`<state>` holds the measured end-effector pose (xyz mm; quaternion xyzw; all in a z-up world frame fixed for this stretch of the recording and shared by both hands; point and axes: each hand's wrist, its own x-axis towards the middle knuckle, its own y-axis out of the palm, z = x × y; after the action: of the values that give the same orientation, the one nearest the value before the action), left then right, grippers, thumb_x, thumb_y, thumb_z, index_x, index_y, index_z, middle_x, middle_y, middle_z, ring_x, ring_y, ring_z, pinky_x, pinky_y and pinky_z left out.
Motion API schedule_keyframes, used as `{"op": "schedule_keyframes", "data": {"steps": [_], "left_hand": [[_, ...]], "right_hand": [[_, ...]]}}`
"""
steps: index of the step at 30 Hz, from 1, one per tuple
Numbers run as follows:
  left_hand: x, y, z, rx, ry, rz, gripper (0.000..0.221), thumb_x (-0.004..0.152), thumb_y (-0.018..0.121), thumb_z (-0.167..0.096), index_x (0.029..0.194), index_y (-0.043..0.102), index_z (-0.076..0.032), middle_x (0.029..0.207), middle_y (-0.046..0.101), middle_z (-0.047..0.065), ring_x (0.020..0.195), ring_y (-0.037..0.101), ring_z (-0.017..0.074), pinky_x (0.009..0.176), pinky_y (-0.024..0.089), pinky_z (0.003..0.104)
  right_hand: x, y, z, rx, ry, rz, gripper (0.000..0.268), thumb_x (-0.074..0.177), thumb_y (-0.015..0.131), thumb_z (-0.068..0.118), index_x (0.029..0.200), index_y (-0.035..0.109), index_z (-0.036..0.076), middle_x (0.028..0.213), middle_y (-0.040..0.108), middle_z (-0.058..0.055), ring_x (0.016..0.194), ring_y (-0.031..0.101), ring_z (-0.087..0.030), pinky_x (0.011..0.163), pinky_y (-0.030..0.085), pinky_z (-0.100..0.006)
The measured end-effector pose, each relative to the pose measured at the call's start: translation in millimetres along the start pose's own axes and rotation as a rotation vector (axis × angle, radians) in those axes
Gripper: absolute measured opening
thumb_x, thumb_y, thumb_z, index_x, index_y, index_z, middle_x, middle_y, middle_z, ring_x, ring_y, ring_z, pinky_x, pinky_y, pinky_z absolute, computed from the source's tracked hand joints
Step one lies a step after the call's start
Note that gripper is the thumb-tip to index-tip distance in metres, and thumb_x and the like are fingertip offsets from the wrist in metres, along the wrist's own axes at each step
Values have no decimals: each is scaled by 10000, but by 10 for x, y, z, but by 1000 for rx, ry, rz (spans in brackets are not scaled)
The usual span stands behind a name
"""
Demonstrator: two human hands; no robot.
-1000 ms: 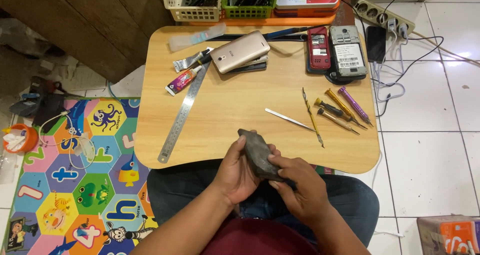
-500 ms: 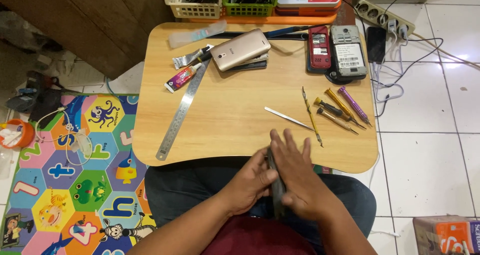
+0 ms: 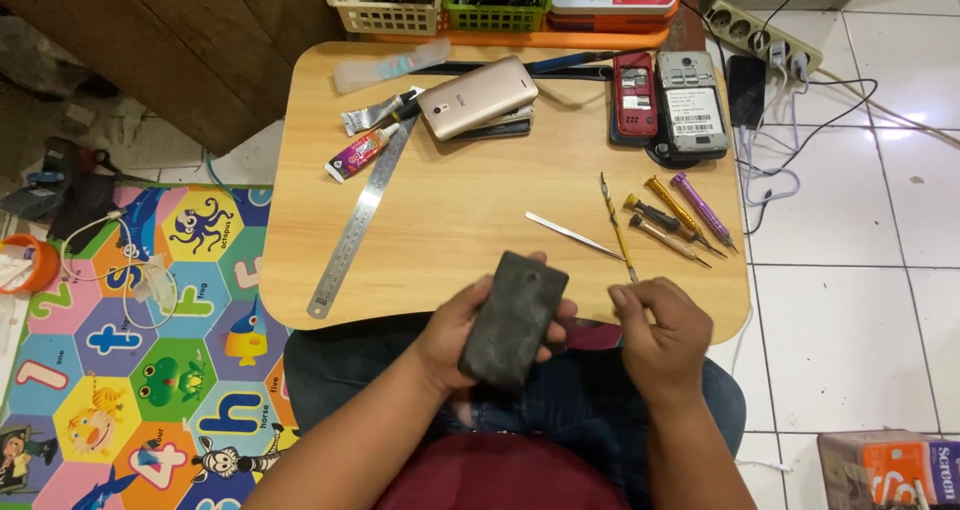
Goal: Prying open the casing of a black electronic device using a small hand tool on a repair bench.
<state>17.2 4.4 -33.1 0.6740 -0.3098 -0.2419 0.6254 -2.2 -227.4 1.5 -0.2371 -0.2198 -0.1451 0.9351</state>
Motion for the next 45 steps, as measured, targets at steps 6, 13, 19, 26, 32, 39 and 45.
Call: {"op": "schedule_keyframes", "data": {"steps": [6,13,19,26,32,39,45], "left_hand": [[181,90,-394,204,49,-2,665,1061,437,-430,1652,299,-159,1408,545,388,1268,599,492,990,548,602],[142,213,-353,274,66,-11,701,1063,402,-510,1637,329,-116,1317,603,399,1187,662,470,941,597,552],[64,278,-439,594,-81,104,1001,949,802,-402,1670,236,1,1445,600,166,1385,554,336,1142,473,417],[91,102,-564,806,-113,269,1028,871,884,-477,1612,359,5,1359,683,87,1354,611,273,1192,449,417],[95,129,-654,901,-156,279,1056,826,898,-461,1606,368,11,1360,682,98,1320,626,236,1196,422,387],[153,204,-720,1026,-148,316,1015,834,861,-476,1604,381,-21,1357,680,119,1334,617,238,1201,413,395],[176,287,-754,1014,-226,247,1048,772,893,-360,1610,359,-29,1380,654,178,1361,584,236,1191,410,363]], "right_hand": [[76,118,-45,-49,-95,2,99,940,770,61,1027,805,29,559,648,-122,538,658,-294,583,552,-399],[122,256,346,10,-250,0,193,950,695,-6,1132,754,-30,968,733,-183,835,738,-357,787,587,-453],[-91,350,580,-12,-212,107,398,916,762,146,1269,630,17,1182,698,-167,1073,685,-321,962,554,-403],[-143,386,640,134,-387,-11,390,915,774,86,1192,502,121,1119,718,-158,1049,737,-281,961,568,-460],[-183,393,591,99,-422,-3,351,902,777,112,1076,473,138,1111,725,-143,1023,729,-287,946,548,-493],[-195,422,550,94,-435,-26,416,949,746,111,1258,468,128,1165,714,-174,1090,729,-301,972,569,-485],[-215,397,489,47,-446,-21,275,942,739,113,1162,575,101,1182,636,-236,1026,691,-344,913,588,-489]]}}
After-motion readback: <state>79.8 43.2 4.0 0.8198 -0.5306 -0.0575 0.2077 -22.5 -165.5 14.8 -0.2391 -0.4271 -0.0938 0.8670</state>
